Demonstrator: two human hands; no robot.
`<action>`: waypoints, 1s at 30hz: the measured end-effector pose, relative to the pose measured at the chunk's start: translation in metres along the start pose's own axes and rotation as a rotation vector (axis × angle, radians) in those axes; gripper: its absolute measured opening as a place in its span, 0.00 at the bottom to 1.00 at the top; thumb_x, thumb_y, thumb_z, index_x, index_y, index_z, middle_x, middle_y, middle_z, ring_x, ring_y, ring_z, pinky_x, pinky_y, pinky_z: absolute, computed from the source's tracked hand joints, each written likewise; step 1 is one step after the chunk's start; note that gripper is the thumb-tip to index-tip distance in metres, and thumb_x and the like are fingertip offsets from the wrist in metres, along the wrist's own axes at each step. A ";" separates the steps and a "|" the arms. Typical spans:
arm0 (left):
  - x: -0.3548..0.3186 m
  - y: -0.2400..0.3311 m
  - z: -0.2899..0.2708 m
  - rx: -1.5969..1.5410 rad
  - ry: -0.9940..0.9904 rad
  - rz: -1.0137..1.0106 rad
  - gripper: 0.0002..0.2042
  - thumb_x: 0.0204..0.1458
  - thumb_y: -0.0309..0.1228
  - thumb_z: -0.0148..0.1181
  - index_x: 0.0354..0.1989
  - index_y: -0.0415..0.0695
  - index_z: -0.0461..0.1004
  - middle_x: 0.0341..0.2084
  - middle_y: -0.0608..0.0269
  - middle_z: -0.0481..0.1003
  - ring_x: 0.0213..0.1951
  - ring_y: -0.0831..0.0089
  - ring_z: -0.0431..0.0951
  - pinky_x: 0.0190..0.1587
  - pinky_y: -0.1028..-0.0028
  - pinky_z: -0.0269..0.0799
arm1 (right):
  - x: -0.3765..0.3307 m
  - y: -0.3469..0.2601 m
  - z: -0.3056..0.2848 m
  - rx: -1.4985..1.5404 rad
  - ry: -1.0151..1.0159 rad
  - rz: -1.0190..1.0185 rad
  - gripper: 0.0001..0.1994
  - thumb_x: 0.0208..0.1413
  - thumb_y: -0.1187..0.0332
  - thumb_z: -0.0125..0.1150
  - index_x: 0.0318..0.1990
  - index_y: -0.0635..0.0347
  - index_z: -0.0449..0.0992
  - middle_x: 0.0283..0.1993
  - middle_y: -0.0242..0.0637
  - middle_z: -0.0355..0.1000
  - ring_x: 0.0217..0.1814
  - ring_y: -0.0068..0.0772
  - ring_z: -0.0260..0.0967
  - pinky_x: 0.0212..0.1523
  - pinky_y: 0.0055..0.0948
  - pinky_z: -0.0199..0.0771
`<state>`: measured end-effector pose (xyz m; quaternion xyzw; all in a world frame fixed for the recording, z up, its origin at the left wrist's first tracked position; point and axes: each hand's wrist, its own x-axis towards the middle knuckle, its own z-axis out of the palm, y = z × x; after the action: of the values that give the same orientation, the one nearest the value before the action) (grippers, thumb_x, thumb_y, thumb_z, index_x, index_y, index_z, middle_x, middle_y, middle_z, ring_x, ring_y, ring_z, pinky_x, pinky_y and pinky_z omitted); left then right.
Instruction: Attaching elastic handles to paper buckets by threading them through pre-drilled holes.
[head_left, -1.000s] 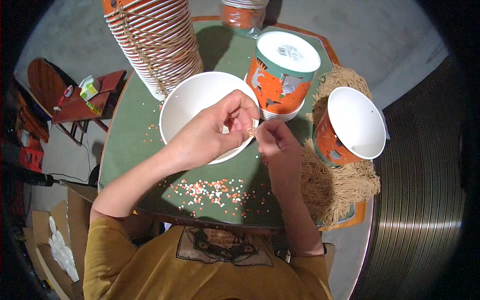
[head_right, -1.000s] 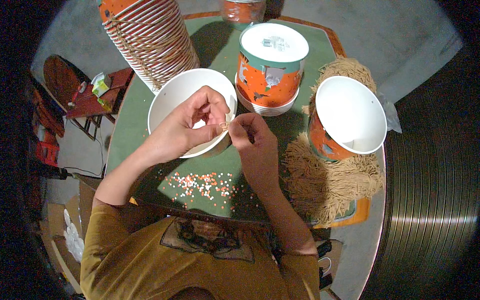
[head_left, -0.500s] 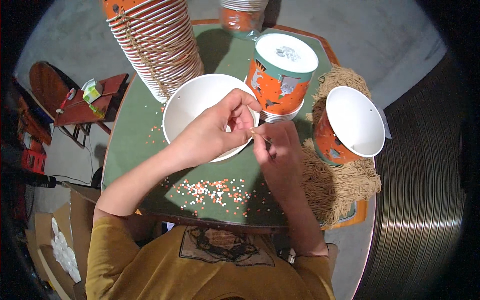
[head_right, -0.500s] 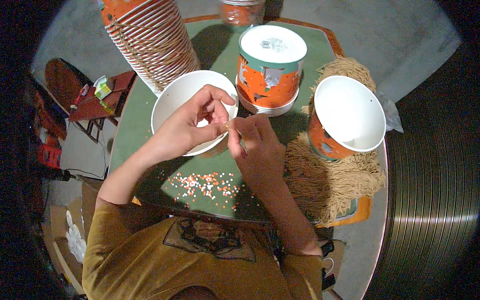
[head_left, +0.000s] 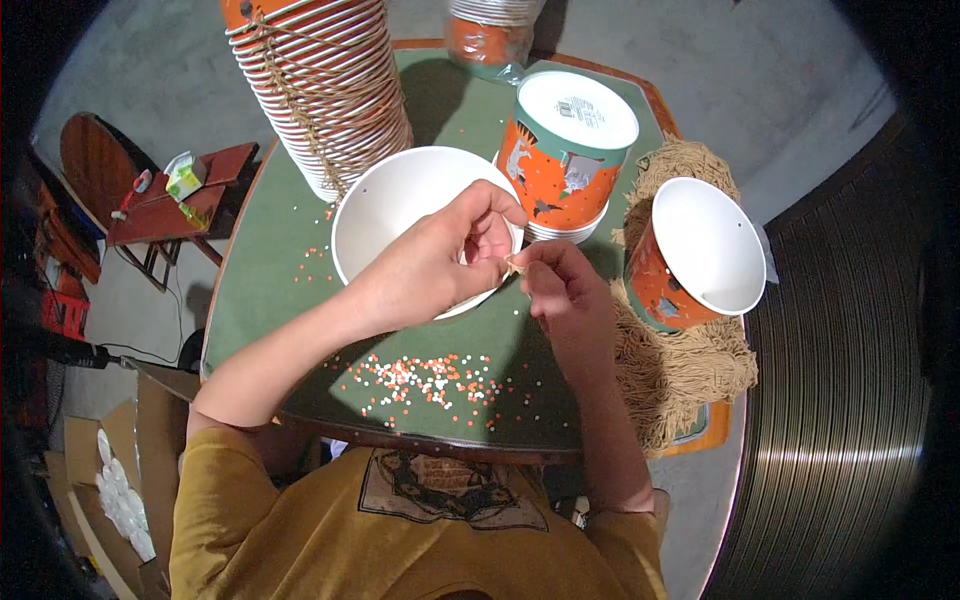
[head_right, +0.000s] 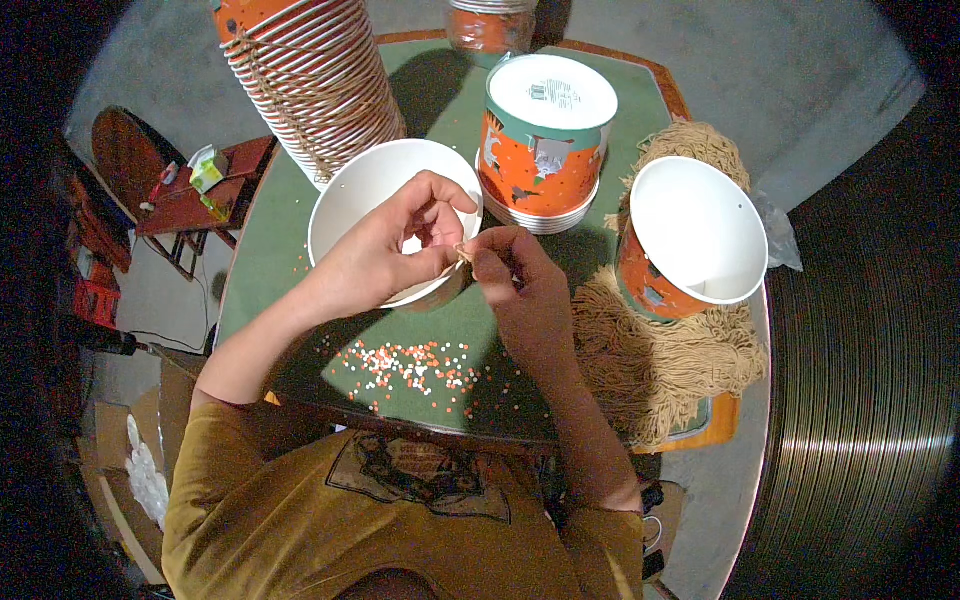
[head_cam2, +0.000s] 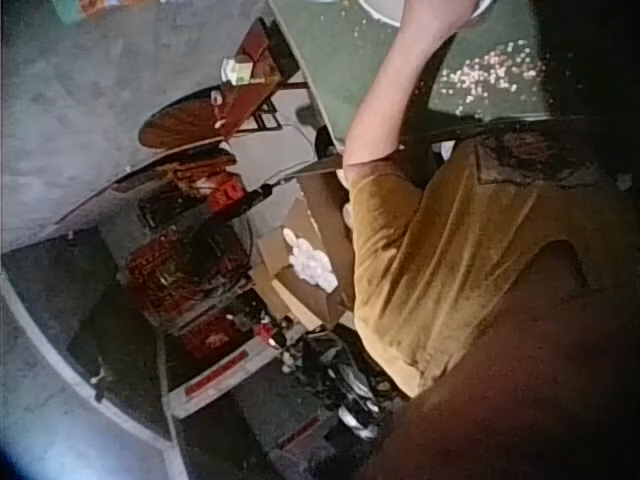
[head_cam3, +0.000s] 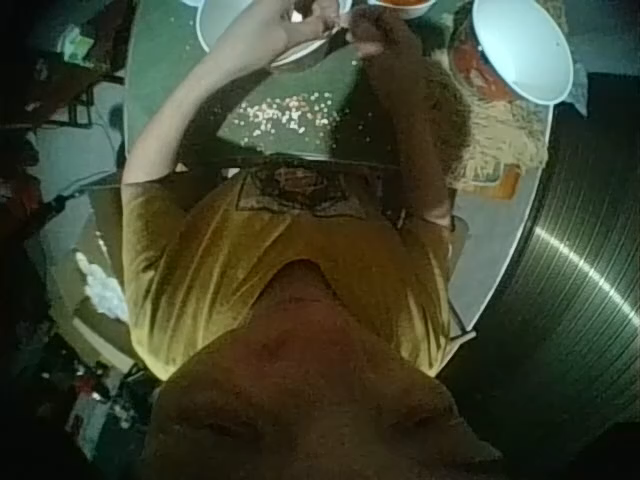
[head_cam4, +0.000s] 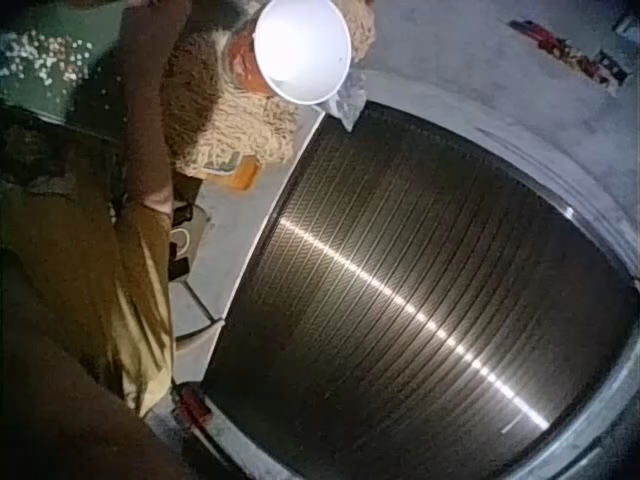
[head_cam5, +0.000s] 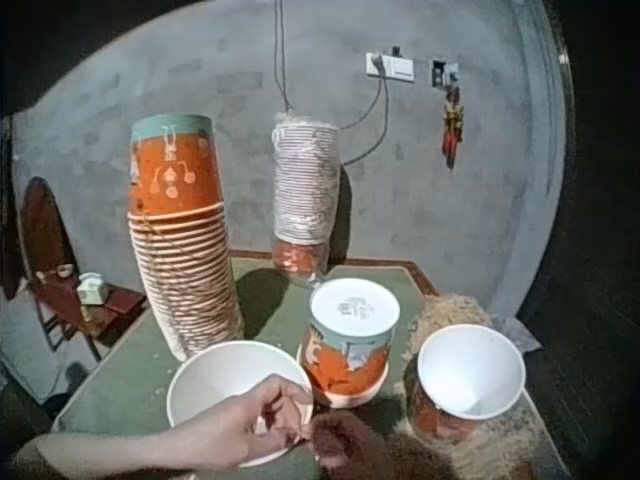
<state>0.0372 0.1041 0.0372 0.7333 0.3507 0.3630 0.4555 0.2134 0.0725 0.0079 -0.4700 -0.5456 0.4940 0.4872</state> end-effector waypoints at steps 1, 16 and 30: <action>0.000 0.001 0.000 -0.006 -0.008 -0.004 0.15 0.48 0.17 0.52 0.46 0.40 0.64 0.24 0.69 0.67 0.30 0.81 0.68 0.36 0.78 0.67 | 0.000 0.003 0.002 -0.001 0.001 -0.001 0.07 0.57 0.67 0.56 0.36 0.62 0.73 0.30 0.29 0.71 0.33 0.17 0.65 0.36 0.22 0.67; -0.007 0.010 -0.003 0.253 -0.070 -0.086 0.12 0.57 0.25 0.52 0.49 0.41 0.63 0.31 0.66 0.65 0.35 0.75 0.67 0.42 0.75 0.65 | 0.000 0.009 0.006 0.024 0.053 -0.074 0.05 0.59 0.68 0.54 0.37 0.61 0.70 0.27 0.26 0.67 0.23 0.12 0.57 0.24 0.15 0.57; -0.013 0.009 0.000 0.529 0.019 0.133 0.03 0.58 0.25 0.48 0.34 0.39 0.63 0.31 0.52 0.63 0.36 0.52 0.68 0.41 0.62 0.64 | -0.012 0.036 0.012 -0.144 0.092 -0.210 0.05 0.59 0.69 0.51 0.35 0.61 0.67 0.23 0.31 0.66 0.24 0.17 0.60 0.26 0.21 0.62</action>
<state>0.0325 0.0904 0.0429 0.8448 0.3886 0.2949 0.2200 0.2035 0.0620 -0.0293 -0.4661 -0.6032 0.3777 0.5256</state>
